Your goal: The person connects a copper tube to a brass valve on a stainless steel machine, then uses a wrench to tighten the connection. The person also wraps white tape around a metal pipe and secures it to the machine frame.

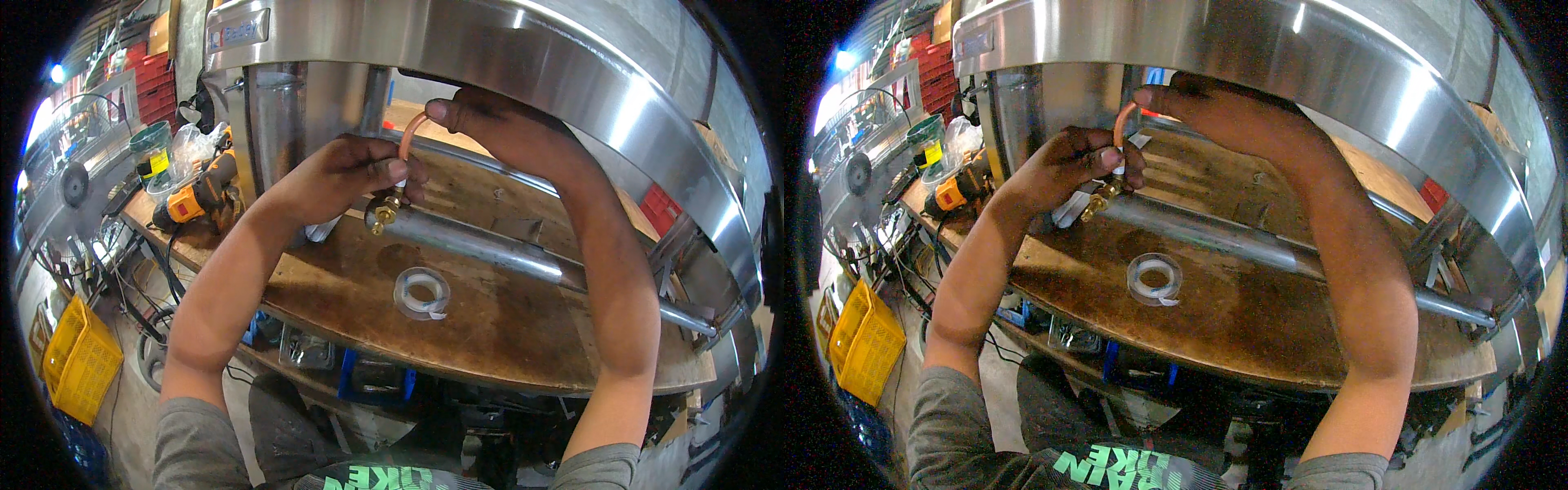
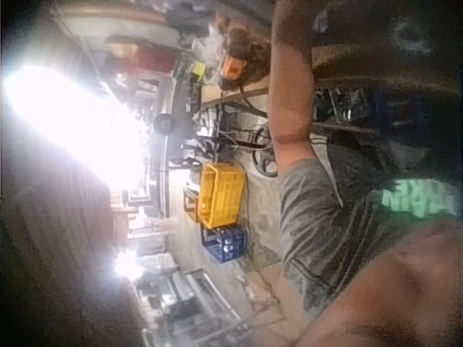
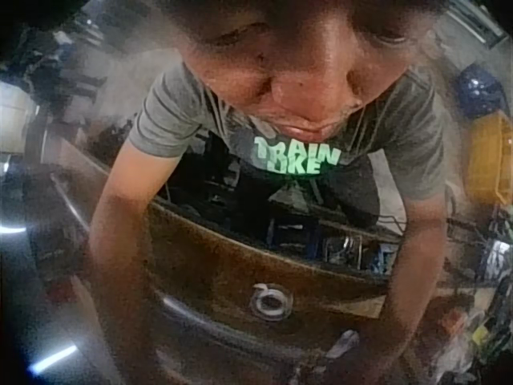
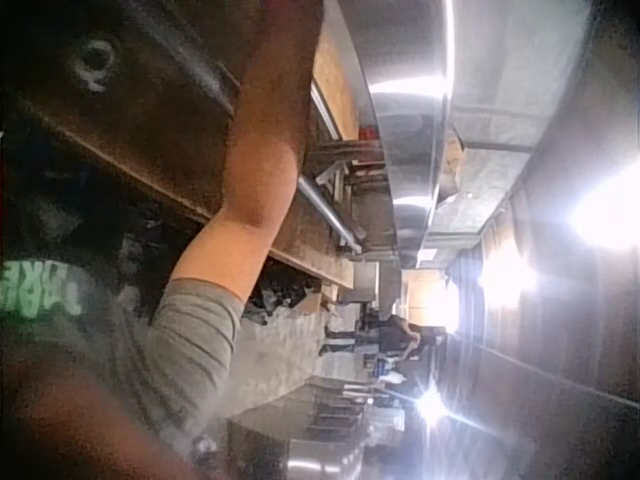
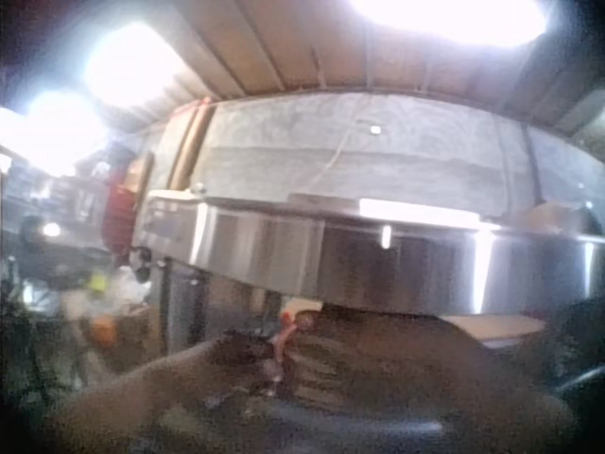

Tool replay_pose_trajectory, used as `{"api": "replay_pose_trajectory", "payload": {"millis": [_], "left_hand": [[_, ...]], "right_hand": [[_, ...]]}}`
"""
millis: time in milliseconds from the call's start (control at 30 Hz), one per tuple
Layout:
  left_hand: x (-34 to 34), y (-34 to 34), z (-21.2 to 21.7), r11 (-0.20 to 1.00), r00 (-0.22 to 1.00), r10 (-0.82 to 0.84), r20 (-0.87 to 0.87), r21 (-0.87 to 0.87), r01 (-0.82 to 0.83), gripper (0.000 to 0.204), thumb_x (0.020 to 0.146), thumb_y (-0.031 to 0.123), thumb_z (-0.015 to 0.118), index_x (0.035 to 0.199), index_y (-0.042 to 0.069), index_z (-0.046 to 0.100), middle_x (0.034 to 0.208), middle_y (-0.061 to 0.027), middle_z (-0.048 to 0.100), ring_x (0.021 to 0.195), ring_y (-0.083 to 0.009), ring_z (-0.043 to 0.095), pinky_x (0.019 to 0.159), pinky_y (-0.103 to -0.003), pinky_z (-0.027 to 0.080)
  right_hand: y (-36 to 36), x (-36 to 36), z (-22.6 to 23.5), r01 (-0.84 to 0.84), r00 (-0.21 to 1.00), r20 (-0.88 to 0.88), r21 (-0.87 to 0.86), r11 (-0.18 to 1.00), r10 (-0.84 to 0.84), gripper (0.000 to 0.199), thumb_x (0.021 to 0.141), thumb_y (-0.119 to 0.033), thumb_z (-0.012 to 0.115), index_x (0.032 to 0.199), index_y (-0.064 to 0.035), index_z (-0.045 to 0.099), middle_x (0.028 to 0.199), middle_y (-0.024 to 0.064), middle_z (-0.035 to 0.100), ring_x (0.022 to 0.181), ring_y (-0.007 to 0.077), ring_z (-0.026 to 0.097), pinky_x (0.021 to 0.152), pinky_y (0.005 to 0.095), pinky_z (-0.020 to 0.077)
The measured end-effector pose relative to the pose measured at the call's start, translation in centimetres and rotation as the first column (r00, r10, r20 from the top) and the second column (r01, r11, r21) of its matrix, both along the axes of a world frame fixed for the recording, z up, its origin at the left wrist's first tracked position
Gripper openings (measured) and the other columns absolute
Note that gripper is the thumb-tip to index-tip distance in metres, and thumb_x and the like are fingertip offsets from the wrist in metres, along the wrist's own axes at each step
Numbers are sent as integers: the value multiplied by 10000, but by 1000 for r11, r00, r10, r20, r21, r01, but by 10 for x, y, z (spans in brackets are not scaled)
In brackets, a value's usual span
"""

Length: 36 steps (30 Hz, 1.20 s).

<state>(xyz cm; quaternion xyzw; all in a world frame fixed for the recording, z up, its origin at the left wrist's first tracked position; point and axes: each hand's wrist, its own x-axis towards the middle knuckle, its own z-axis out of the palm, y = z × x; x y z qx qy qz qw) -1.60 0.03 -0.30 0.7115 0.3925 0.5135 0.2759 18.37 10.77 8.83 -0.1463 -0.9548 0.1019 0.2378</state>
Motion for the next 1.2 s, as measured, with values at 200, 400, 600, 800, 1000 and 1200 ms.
{"api": "replay_pose_trajectory", "payload": {"millis": [200, 400, 600, 800, 1000, 1200], "left_hand": [[3, -2, -2, 974, 986, 164, -37, 163, -156, 350, 932, 316, 656, 1027, -21, 658, 931, -56, 670, 911, -111, 602, 846, -272, 471], [-2, 3, -1, 978, 982, 178, -56, 118, -171, 290, 893, 299, 711, 923, 19, 640, 834, -2, 618, 812, -86, 550, 756, -261, 451], [1, 0, -4, 976, 979, 206, 15, 71, -206, 279, 902, 281, 702, 908, 8, 645, 831, -3, 622, 804, -83, 545, 746, -261, 448], [4, 0, -2, 947, 949, 297, -104, 160, -279, 287, 879, 277, 727, 860, 1, 654, 763, 0, 617, 746, -79, 539, 686, -261, 445], [7, 1, -2, 951, 955, 291, -55, 128, -282, 330, 817, 290, 788, 820, -1, 633, 718, -6, 606, 678, -75, 522, 623, -249, 442], [13, -3, 2, 876, 862, 479, -166, 157, -456, 316, 808, 275, 789, 813, 4, 628, 702, -4, 597, 663, -71, 513, 599, -256, 425]], "right_hand": [[3, -4, 1, -60, 998, -16, 60, 996, 61, 803, 856, -752, 452, 1061, 2, 636, 945, 160, 623, 843, 244, 571, 769, 368, 467], [-2, 0, 3, -18, 1000, 4, 44, 999, 18, 745, 873, -705, 492, 1026, 7, 647, 878, 144, 621, 785, 221, 549, 728, 359, 459], [-6, 0, 0, -6, 998, -68, 11, 1000, 7, 723, 862, -697, 522, 979, 3, 657, 805, 113, 609, 741, 208, 535, 688, 351, 452], [0, -4, 0, -65, 992, -105, 58, 996, 71, 759, 826, -733, 534, 931, 10, 650, 757, 109, 592, 721, 218, 536, 680, 361, 452], [2, -5, -1, -75, 992, -97, 46, 996, 79, 771, 822, -741, 533, 929, 15, 636, 754, 105, 582, 711, 217, 532, 668, 358, 446], [2, -1, 1, -184, 981, -76, -56, 981, 179, 748, 835, -728, 531, 923, 8, 636, 757, 98, 582, 725, 200, 534, 677, 346, 448]]}}
